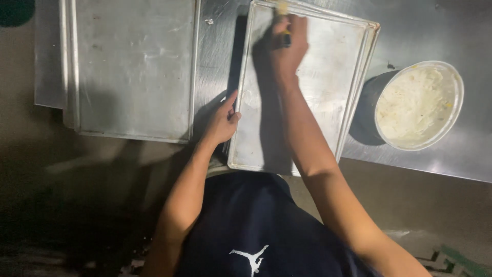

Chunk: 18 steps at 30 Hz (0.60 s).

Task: Greasing metal baking trays with a brush and shortening.

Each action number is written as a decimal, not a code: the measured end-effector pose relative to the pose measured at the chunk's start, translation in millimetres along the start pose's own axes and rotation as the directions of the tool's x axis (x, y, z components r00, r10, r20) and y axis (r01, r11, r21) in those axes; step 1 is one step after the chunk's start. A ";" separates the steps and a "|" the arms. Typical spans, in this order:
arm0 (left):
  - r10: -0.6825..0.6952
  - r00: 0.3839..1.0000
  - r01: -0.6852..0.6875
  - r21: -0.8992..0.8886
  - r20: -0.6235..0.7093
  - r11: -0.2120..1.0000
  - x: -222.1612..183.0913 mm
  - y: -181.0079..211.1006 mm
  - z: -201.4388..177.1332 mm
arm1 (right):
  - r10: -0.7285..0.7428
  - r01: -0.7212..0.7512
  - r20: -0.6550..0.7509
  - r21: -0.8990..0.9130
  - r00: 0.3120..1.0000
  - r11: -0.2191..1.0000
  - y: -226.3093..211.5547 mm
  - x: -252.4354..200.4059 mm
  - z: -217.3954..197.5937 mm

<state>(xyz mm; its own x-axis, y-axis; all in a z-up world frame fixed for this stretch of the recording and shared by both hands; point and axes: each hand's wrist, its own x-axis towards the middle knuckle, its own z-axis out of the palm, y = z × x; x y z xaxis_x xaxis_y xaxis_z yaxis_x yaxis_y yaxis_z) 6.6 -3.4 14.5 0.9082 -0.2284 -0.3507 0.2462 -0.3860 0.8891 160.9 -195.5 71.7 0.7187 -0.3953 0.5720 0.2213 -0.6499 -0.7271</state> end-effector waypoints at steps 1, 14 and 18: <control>0.006 1.000 -0.006 0.011 0.002 1.000 -0.9 -1.3 1.0 | -0.036 0.039 0.044 -0.064 0.998 0.997 -2.2 -7.3 12.8; 0.031 0.969 -0.076 -0.177 -0.244 0.981 36.2 -91.2 8.0 | 0.656 -0.677 0.169 0.224 0.735 0.701 -26.4 -97.7 -128.2; 0.223 0.908 -0.321 -0.248 -0.354 0.914 54.1 -147.2 -62.3 | 0.705 -0.670 -0.090 0.245 0.703 0.700 -17.2 -140.8 -217.8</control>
<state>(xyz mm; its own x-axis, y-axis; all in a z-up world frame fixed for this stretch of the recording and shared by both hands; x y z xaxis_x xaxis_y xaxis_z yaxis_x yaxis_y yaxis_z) 40.5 96.8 -117.0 0.9996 0.0230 -0.0162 0.0175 -0.0580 0.9982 -87.7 -270.1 86.4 0.6023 -0.7947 -0.0760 -0.1655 -0.0311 -0.9857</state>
